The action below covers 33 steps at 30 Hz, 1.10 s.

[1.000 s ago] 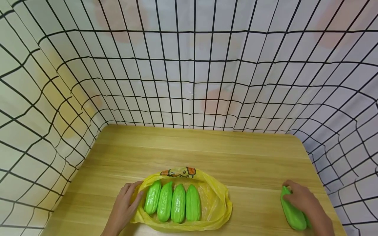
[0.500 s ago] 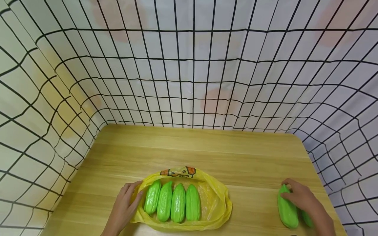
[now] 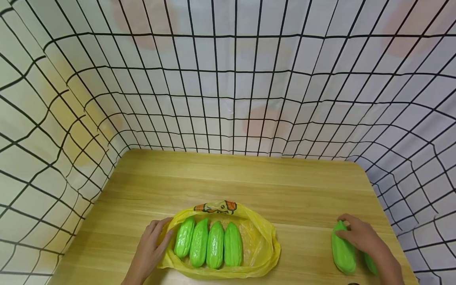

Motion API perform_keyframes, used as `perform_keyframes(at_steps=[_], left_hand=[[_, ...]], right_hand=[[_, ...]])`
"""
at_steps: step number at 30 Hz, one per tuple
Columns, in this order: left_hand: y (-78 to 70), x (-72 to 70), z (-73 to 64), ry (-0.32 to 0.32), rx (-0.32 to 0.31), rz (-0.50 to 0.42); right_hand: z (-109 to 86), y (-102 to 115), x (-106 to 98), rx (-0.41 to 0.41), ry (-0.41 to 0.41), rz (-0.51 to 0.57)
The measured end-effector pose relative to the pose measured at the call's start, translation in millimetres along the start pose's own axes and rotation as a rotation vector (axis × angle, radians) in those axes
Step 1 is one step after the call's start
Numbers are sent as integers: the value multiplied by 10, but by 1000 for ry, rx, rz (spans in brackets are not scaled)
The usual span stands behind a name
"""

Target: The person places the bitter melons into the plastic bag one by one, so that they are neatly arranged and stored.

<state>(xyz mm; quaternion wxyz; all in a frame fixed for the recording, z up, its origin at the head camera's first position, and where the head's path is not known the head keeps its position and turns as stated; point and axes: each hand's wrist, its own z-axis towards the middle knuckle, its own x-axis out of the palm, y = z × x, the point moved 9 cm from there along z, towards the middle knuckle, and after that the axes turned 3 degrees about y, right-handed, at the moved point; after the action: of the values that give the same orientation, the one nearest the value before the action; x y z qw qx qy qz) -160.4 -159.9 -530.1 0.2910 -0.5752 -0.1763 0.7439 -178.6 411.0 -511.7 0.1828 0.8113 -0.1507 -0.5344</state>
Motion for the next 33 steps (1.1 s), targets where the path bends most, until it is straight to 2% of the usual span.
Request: perform_keyframes(at_steps=[16,22,29,33], left_hand=[[-22,-13,-1,-15,14,4],[-8,-1,2,0,5,6],[21,12,3,15,-11,-10],[19,14,2,10,-3,-9]], right_hand=[[45,204,-89,-4,2,0],[46,266,-99,5,8,-3],[29,401,-66,18,28,73],[34,484,-63,17,33,73]])
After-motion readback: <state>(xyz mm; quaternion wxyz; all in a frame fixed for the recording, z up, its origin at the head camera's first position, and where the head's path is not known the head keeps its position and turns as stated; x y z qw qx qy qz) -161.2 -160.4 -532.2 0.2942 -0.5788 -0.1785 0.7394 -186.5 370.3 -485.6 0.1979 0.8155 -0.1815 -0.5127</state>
